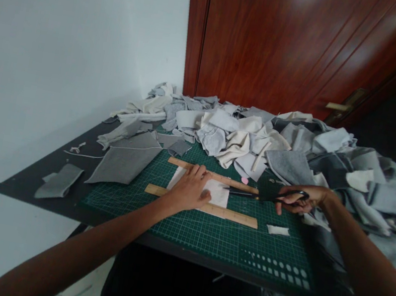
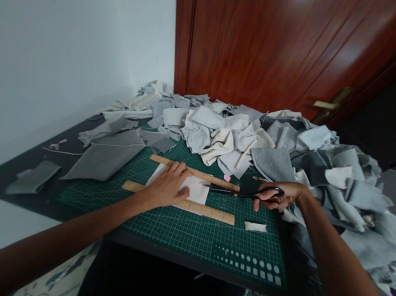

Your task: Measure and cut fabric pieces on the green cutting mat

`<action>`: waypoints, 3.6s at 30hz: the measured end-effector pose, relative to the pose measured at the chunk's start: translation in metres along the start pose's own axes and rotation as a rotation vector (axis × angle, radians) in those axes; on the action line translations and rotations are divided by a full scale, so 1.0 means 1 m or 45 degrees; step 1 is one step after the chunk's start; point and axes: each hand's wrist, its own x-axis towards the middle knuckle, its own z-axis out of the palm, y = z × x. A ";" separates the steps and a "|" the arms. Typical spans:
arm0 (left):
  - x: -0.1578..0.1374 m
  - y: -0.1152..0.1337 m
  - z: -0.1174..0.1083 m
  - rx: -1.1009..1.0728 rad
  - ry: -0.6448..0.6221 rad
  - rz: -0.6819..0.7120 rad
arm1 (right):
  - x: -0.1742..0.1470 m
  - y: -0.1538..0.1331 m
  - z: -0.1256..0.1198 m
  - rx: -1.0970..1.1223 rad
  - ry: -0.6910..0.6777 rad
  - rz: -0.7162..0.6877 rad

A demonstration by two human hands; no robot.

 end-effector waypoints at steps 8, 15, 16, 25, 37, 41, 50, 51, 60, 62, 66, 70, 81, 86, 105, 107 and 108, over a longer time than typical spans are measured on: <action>0.000 0.003 -0.003 -0.006 -0.037 -0.018 | 0.008 0.017 -0.013 -0.064 -0.055 -0.092; 0.000 0.001 -0.001 0.004 -0.011 0.004 | 0.015 0.022 -0.017 -0.037 -0.109 -0.125; 0.000 0.001 -0.001 0.009 -0.009 0.007 | 0.016 0.023 -0.018 -0.025 -0.106 -0.129; 0.002 0.000 0.001 0.017 -0.021 0.007 | 0.015 0.018 -0.015 -0.022 -0.122 -0.124; 0.002 0.002 -0.002 0.021 -0.041 -0.010 | 0.014 0.019 -0.016 -0.137 -0.111 -0.101; 0.002 0.001 -0.002 0.033 -0.037 0.000 | 0.013 0.019 -0.016 -0.186 -0.084 -0.063; 0.003 0.004 -0.005 0.002 -0.048 -0.013 | 0.011 0.015 -0.012 -0.186 -0.057 -0.035; 0.003 0.004 -0.004 0.001 -0.050 -0.015 | 0.011 0.015 -0.012 -0.181 -0.066 -0.038; 0.003 0.003 -0.004 0.048 -0.066 -0.007 | 0.017 0.020 -0.016 -0.024 -0.164 -0.066; 0.003 0.003 -0.003 0.050 -0.066 -0.009 | 0.017 0.019 -0.015 -0.009 -0.173 -0.087; 0.003 0.003 -0.003 0.040 -0.048 -0.012 | 0.017 0.018 -0.014 -0.002 -0.181 -0.082; 0.002 0.003 -0.002 0.027 -0.032 -0.008 | 0.020 0.017 -0.012 0.068 -0.243 -0.089; 0.002 0.002 -0.002 0.013 -0.028 -0.003 | 0.029 0.006 -0.003 0.108 -0.263 -0.046; 0.002 0.002 -0.002 0.012 -0.036 -0.002 | 0.029 0.008 -0.003 0.138 -0.195 -0.032; 0.003 0.004 -0.005 0.001 -0.027 -0.002 | 0.029 0.006 0.002 -0.050 -0.043 -0.093; 0.003 0.004 -0.004 -0.008 -0.018 0.006 | 0.030 0.006 0.001 -0.047 -0.048 -0.078; 0.003 0.003 -0.004 -0.009 -0.017 0.008 | 0.030 0.006 0.000 -0.048 -0.049 -0.071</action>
